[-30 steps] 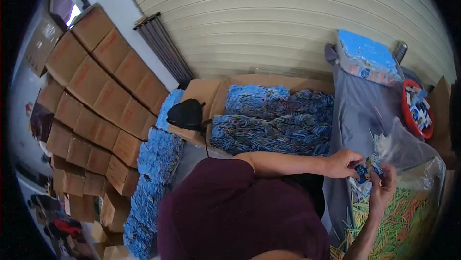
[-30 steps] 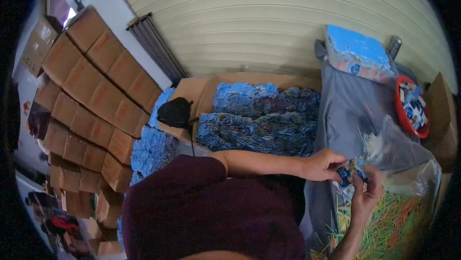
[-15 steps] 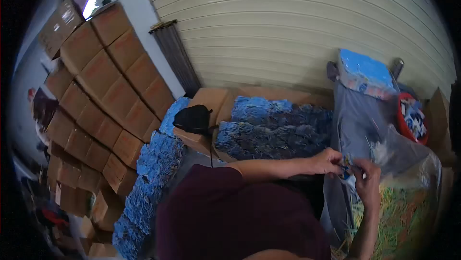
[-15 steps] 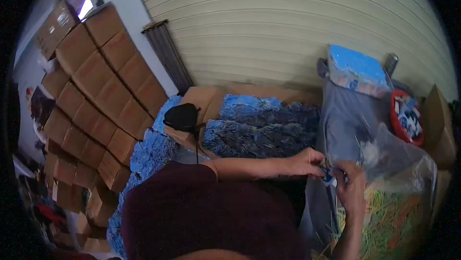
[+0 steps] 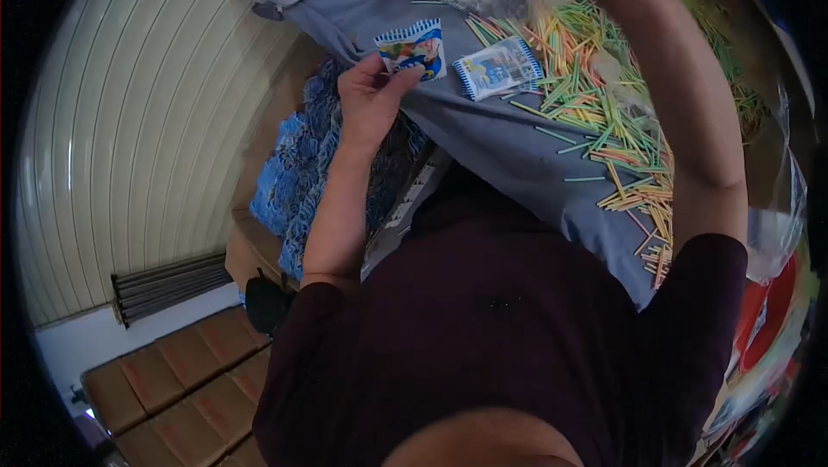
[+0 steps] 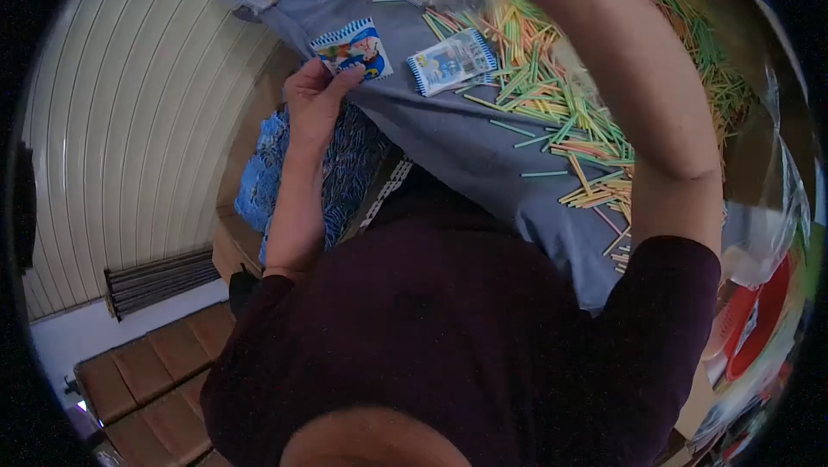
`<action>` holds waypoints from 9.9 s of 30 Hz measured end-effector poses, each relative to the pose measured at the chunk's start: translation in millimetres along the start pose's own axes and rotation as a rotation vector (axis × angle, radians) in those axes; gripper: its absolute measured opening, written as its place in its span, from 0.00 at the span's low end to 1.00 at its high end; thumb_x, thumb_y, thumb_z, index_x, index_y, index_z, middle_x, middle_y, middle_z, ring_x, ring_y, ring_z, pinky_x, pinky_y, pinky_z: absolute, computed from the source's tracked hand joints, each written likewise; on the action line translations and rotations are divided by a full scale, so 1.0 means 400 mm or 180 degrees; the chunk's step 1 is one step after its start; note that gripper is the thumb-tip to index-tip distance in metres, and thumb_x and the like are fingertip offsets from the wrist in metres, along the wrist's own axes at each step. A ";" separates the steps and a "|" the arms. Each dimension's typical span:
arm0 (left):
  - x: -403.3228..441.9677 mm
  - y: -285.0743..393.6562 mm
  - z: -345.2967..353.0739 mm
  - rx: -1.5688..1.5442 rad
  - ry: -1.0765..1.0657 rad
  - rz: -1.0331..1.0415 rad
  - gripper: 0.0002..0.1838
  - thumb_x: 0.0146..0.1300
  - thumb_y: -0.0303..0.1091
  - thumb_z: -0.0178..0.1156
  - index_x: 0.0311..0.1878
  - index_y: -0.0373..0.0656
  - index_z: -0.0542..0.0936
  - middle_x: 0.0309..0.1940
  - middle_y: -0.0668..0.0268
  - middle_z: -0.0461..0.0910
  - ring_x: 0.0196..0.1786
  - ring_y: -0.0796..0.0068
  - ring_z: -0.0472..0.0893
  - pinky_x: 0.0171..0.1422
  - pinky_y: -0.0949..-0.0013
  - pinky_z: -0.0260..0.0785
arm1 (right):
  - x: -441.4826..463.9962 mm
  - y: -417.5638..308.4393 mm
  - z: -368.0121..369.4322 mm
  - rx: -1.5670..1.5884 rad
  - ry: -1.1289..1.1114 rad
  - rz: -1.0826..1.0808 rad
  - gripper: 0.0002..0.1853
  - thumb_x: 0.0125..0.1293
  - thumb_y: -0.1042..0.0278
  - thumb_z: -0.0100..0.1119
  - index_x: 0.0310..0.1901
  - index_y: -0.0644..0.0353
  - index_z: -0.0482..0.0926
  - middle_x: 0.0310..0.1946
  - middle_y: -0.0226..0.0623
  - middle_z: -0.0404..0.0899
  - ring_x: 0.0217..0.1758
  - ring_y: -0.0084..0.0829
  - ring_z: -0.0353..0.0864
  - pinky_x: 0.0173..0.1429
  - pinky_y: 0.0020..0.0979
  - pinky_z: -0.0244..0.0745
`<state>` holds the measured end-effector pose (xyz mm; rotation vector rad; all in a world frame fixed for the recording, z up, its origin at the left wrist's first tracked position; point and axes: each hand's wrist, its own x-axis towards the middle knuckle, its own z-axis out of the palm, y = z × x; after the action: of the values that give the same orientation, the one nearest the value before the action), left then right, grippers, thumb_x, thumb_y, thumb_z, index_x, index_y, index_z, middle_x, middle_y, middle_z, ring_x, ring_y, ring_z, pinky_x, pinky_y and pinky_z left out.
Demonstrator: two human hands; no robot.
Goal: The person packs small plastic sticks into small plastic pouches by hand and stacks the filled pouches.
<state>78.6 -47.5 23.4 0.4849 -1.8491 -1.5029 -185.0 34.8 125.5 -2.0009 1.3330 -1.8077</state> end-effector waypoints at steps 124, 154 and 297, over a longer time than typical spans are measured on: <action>0.097 0.039 0.436 -0.1139 -0.1552 -0.0452 0.10 0.56 0.21 0.71 0.42 0.34 0.85 0.32 0.67 0.85 0.34 0.85 0.81 0.38 0.81 0.75 | -0.537 -0.124 -0.368 0.1351 0.1437 0.1489 0.28 0.75 0.40 0.39 0.46 0.59 0.77 0.30 0.29 0.68 0.36 0.29 0.69 0.47 0.37 0.70; 0.204 0.029 0.682 -0.1860 -0.2057 -0.0708 0.10 0.58 0.27 0.72 0.42 0.36 0.86 0.30 0.69 0.84 0.31 0.85 0.79 0.36 0.77 0.74 | -0.410 -0.163 -0.350 -0.2107 0.0734 0.1273 0.26 0.73 0.47 0.40 0.53 0.59 0.80 0.53 0.39 0.79 0.52 0.36 0.80 0.55 0.38 0.73; 0.073 -0.012 0.275 0.3325 -0.1816 0.1902 0.14 0.53 0.34 0.67 0.40 0.38 0.79 0.38 0.61 0.76 0.43 0.58 0.77 0.42 0.59 0.72 | -0.539 -0.196 -0.438 -0.5702 -0.1252 0.1061 0.12 0.60 0.68 0.64 0.46 0.57 0.84 0.46 0.38 0.81 0.46 0.41 0.81 0.48 0.39 0.78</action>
<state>-20.6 8.4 17.4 -0.1019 -2.8233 -0.1816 -271.3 302.9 62.7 -1.9276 3.2183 0.4196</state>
